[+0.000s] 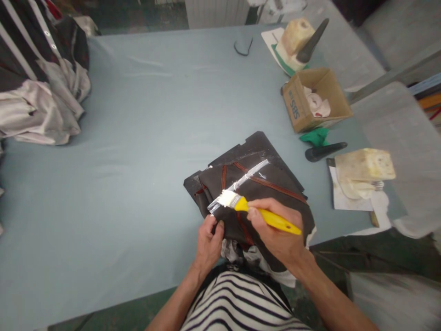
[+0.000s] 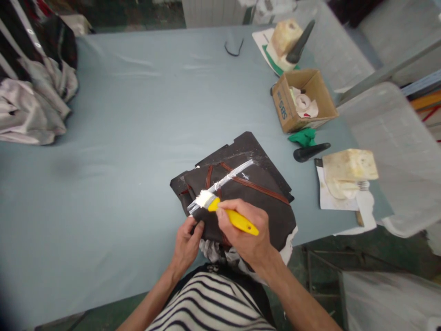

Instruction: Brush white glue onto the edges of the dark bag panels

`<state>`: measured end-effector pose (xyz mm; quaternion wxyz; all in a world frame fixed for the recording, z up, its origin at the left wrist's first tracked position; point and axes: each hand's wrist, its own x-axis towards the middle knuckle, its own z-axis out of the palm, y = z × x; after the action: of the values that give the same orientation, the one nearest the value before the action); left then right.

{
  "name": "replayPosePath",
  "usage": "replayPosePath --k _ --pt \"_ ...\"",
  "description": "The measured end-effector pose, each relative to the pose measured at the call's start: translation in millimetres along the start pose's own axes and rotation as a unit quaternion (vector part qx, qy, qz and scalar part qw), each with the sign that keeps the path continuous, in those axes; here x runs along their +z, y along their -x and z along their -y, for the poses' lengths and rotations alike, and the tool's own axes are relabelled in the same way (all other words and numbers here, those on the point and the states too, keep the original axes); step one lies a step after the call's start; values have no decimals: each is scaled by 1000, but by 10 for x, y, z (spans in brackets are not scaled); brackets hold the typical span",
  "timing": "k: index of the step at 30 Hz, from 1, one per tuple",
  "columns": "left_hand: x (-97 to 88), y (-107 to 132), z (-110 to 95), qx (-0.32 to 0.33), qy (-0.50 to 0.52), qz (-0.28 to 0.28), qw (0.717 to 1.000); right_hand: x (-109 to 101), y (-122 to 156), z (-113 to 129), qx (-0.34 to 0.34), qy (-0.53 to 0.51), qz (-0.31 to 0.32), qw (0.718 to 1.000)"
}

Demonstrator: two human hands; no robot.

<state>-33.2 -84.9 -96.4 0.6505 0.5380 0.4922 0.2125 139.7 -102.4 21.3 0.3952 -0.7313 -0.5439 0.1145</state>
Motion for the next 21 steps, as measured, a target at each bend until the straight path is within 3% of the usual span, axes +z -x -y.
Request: replayPosePath --k 3,6,10,15,19,21 --pt "16 12 -14 2 13 -4 1000 111 86 74 -47 -27 37 998" --pt "23 21 -38 16 20 -13 1000 162 117 53 -85 -10 32 996" --pt "24 23 -42 25 9 -25 999 129 114 45 -86 10 7 996" --pt "29 19 -13 21 11 -28 999 147 127 100 -122 -8 51 991" --pt "34 16 -18 16 3 -34 999 130 115 92 -107 42 10 993" --pt "35 18 -31 11 4 -36 999 123 127 114 -107 32 18 994"
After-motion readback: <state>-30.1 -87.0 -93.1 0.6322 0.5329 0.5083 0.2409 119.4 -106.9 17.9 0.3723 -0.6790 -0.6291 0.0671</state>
